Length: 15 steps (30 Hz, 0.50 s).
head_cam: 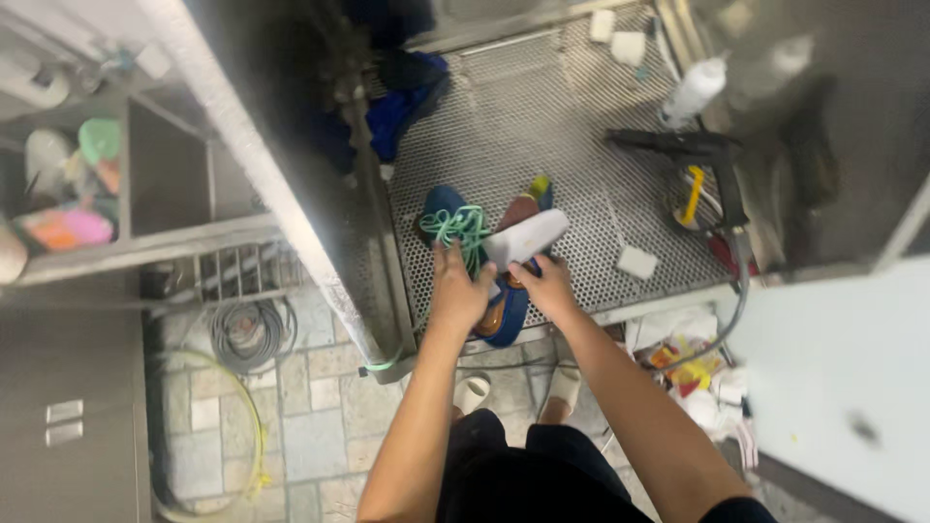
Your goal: The person washes several pairs of shoes and sandals in a stainless steel sink using a handheld sprayer. They then move the footwear to a metal grate and use a steam cleaner to sanitize the soles and uppers of each item.
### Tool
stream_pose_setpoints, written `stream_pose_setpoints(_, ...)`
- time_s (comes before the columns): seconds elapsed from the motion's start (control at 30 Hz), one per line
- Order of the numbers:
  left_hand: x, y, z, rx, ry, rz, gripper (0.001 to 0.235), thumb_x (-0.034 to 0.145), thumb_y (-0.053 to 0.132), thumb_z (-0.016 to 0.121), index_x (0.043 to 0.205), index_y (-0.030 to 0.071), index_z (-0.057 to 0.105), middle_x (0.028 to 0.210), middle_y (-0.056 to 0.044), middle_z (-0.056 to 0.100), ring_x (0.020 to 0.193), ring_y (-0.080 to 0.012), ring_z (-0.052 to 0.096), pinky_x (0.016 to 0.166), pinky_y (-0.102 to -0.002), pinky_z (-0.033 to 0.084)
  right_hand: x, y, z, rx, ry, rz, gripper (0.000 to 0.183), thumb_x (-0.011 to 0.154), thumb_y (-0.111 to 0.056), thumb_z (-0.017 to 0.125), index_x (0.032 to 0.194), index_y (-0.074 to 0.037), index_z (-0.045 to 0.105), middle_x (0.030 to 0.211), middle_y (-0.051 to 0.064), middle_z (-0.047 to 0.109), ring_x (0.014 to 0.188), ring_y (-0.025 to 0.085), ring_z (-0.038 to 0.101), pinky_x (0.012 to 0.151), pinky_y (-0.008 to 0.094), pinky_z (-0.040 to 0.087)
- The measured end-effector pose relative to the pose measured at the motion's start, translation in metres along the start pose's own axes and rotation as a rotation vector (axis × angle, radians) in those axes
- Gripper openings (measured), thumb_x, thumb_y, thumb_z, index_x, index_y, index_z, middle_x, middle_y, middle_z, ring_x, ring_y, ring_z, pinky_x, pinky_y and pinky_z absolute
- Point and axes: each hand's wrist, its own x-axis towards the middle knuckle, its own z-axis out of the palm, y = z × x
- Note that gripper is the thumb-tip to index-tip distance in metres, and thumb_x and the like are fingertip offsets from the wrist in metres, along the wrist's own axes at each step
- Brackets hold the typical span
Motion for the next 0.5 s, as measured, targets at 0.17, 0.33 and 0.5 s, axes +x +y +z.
stream_pose_setpoints(0.17,-0.132,-0.03,-0.072,-0.358,-0.431,-0.236,0.034,0.087,0.027,0.072,0.109,0.001,0.073,0.084,-0.008,0.074,0.073,-0.0171,0.069,0.068,-0.034,0.056,0.005,-0.001,-0.04,-0.139,-0.021,-0.12,0.062,0.081,-0.046,0.083,0.118,0.0,0.064,0.116,0.028,0.058,0.109,0.043,0.055,0.096,0.05,0.045)
stream_pose_setpoints(0.33,-0.112,-0.131,-0.127,-0.573,0.525,-0.383,0.04,0.113,0.031,0.053,0.111,-0.007,0.063,0.082,-0.012,0.063,0.075,-0.0222,0.056,0.063,-0.035,0.043,-0.012,-0.058,-0.083,-0.131,0.051,-0.386,0.04,0.086,-0.028,0.078,0.108,-0.001,0.058,0.109,0.02,0.06,0.108,0.04,0.057,0.098,0.049,0.044)
stream_pose_setpoints(0.5,-0.042,-0.187,-0.079,-0.667,0.064,-0.655,0.053,0.097,0.043,0.054,0.138,0.01,0.058,0.127,-0.011,0.07,0.106,-0.0226,0.067,0.087,-0.039,0.052,-0.024,-0.128,-0.077,-0.058,-0.153,-0.614,0.034,0.087,-0.019,0.073,0.115,-0.004,0.06,0.114,0.016,0.06,0.11,0.04,0.056,0.095,0.047,0.047)
